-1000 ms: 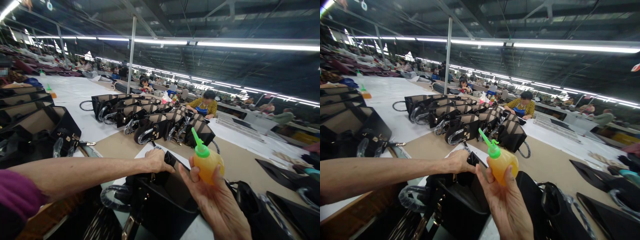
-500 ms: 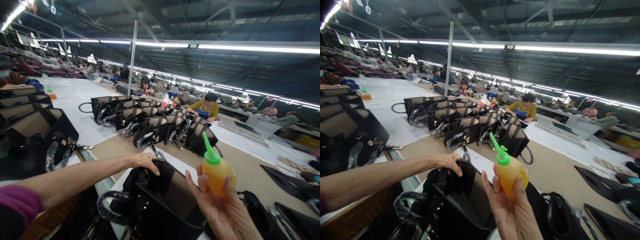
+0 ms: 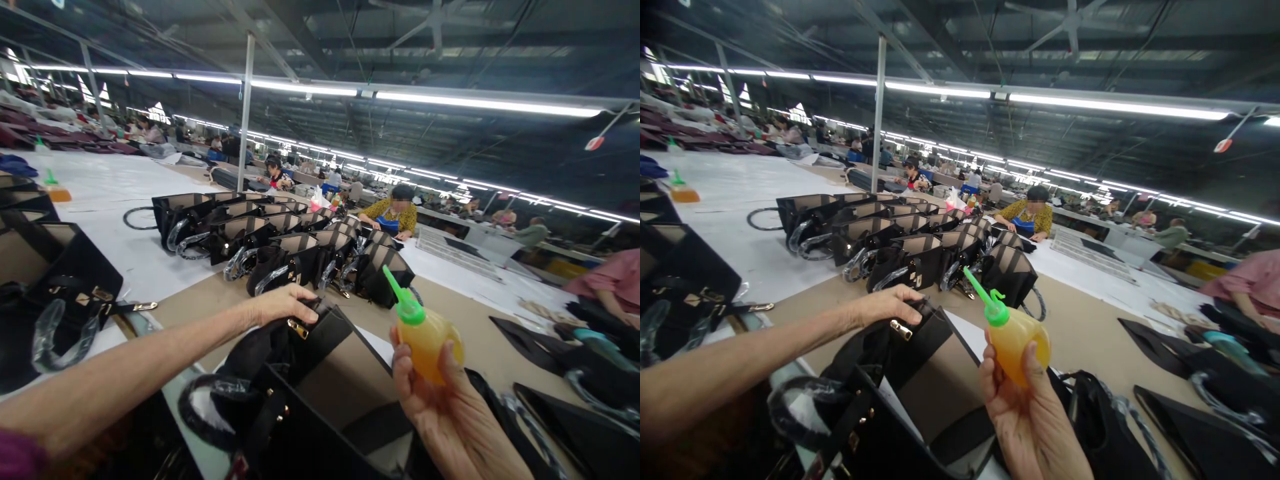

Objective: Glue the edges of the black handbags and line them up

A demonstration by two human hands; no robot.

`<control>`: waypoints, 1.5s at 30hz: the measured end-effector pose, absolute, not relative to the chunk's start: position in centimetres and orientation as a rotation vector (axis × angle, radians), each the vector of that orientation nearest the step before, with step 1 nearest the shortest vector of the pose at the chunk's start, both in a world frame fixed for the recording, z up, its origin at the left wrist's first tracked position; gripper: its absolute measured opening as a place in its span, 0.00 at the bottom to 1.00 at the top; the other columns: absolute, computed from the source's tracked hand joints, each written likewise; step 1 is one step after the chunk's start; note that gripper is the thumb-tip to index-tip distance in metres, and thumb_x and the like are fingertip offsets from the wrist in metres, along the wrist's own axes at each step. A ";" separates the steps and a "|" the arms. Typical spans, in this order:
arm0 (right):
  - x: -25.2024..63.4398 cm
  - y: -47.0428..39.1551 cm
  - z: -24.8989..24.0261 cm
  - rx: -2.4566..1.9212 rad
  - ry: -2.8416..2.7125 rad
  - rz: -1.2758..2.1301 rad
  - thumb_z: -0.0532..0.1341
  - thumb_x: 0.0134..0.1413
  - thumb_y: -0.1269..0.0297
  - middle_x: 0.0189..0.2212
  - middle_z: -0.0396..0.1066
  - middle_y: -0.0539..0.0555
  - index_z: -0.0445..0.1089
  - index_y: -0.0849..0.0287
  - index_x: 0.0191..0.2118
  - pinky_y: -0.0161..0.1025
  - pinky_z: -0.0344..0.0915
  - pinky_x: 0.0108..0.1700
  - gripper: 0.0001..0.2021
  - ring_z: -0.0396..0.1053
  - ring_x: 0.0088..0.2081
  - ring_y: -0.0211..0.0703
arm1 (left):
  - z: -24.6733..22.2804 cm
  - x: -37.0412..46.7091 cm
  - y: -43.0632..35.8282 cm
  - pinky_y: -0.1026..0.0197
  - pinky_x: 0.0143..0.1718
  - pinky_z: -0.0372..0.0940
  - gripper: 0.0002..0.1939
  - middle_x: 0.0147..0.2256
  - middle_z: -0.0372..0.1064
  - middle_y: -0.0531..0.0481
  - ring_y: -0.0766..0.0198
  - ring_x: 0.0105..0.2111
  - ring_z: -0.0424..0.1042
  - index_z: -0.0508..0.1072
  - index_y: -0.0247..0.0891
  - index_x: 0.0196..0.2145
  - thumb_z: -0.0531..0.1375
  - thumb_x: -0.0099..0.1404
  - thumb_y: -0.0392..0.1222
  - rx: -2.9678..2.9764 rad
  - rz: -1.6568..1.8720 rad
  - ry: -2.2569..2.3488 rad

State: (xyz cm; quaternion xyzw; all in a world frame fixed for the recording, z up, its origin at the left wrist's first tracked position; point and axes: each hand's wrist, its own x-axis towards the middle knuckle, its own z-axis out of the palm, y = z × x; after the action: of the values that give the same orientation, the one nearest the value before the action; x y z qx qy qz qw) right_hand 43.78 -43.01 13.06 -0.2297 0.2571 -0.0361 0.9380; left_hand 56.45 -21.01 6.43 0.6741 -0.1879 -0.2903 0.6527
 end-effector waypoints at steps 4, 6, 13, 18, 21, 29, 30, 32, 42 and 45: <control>42.6 -45.0 12.8 -0.732 0.528 -0.097 0.77 0.09 0.75 0.38 0.71 0.58 0.67 0.61 0.44 0.28 0.69 0.21 0.42 0.72 0.27 0.43 | 13.0 58.0 -20.3 0.65 0.35 0.61 0.15 0.28 0.71 0.55 0.63 0.31 0.68 0.76 0.37 0.31 0.66 0.45 0.45 2.043 -0.680 -0.799; 42.3 -46.0 12.0 -0.875 0.499 -0.138 0.77 0.11 0.73 0.34 0.72 0.55 0.67 0.60 0.40 0.28 0.69 0.20 0.37 0.72 0.27 0.45 | 14.7 58.7 -20.4 0.65 0.34 0.60 0.13 0.26 0.71 0.57 0.64 0.30 0.67 0.76 0.38 0.30 0.65 0.45 0.45 2.206 -0.790 -0.951; 42.2 -47.3 7.5 -1.321 0.297 -0.166 0.73 0.32 0.59 0.37 0.72 0.55 0.63 0.57 0.46 0.32 0.72 0.28 0.31 0.72 0.33 0.46 | 12.5 60.0 -22.6 0.65 0.36 0.61 0.15 0.27 0.73 0.55 0.61 0.32 0.68 0.77 0.38 0.29 0.68 0.38 0.40 2.507 -1.154 -1.062; 43.1 -47.7 4.4 -1.514 0.081 -0.281 0.69 0.40 0.57 0.40 0.71 0.55 0.62 0.55 0.47 0.34 0.71 0.33 0.27 0.70 0.36 0.47 | 9.6 60.0 -23.9 0.64 0.34 0.62 0.13 0.25 0.73 0.56 0.62 0.29 0.69 0.76 0.39 0.29 0.67 0.41 0.40 2.530 -1.219 -1.068; 44.0 -48.0 2.7 -1.635 0.063 -0.357 0.69 0.40 0.55 0.42 0.69 0.55 0.62 0.54 0.49 0.36 0.71 0.36 0.28 0.70 0.37 0.48 | 8.4 60.4 -23.8 0.65 0.34 0.62 0.15 0.25 0.73 0.56 0.61 0.30 0.69 0.76 0.39 0.31 0.66 0.42 0.41 2.522 -1.254 -1.082; 45.6 -46.8 2.0 -1.870 0.018 -0.433 0.67 0.40 0.52 0.39 0.69 0.53 0.63 0.54 0.46 0.37 0.67 0.41 0.26 0.69 0.37 0.48 | 6.0 61.8 -22.9 0.65 0.39 0.63 0.26 0.35 0.74 0.53 0.58 0.39 0.70 0.75 0.39 0.39 0.68 0.39 0.45 2.466 -1.284 -1.098; 45.7 -46.6 2.1 -1.884 0.006 -0.436 0.67 0.40 0.52 0.39 0.69 0.53 0.64 0.54 0.46 0.36 0.67 0.40 0.26 0.69 0.36 0.47 | 5.9 61.8 -23.0 0.65 0.39 0.63 0.25 0.34 0.74 0.54 0.58 0.38 0.70 0.76 0.39 0.38 0.68 0.39 0.45 2.456 -1.295 -1.100; 45.8 -46.2 2.6 -1.905 -0.019 -0.453 0.67 0.40 0.53 0.39 0.70 0.53 0.65 0.54 0.45 0.34 0.67 0.40 0.25 0.69 0.36 0.46 | 6.0 61.7 -23.0 0.65 0.39 0.63 0.22 0.32 0.74 0.55 0.59 0.37 0.70 0.77 0.40 0.36 0.68 0.39 0.45 2.434 -1.319 -1.104; 45.8 -45.4 2.8 -1.966 -0.199 -0.610 0.66 0.44 0.57 0.39 0.72 0.51 0.68 0.54 0.43 0.31 0.68 0.37 0.18 0.71 0.37 0.45 | 5.1 62.4 -23.2 0.64 0.37 0.65 0.22 0.29 0.74 0.56 0.59 0.34 0.71 0.77 0.40 0.35 0.68 0.38 0.43 2.353 -1.417 -1.016; 44.9 -45.4 2.8 -1.913 -0.231 -0.565 0.66 0.44 0.54 0.39 0.72 0.53 0.68 0.54 0.43 0.35 0.69 0.37 0.19 0.71 0.37 0.50 | 4.7 62.6 -23.3 0.64 0.36 0.66 0.19 0.28 0.74 0.56 0.60 0.33 0.71 0.77 0.40 0.33 0.67 0.39 0.42 2.307 -1.464 -1.009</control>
State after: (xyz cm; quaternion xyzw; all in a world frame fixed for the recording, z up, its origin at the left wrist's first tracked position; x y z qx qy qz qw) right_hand 44.88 -45.39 2.75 -0.8037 -0.0969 -0.2372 0.5370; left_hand 62.60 -23.29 4.69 0.7868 -0.3441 -0.4995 0.1142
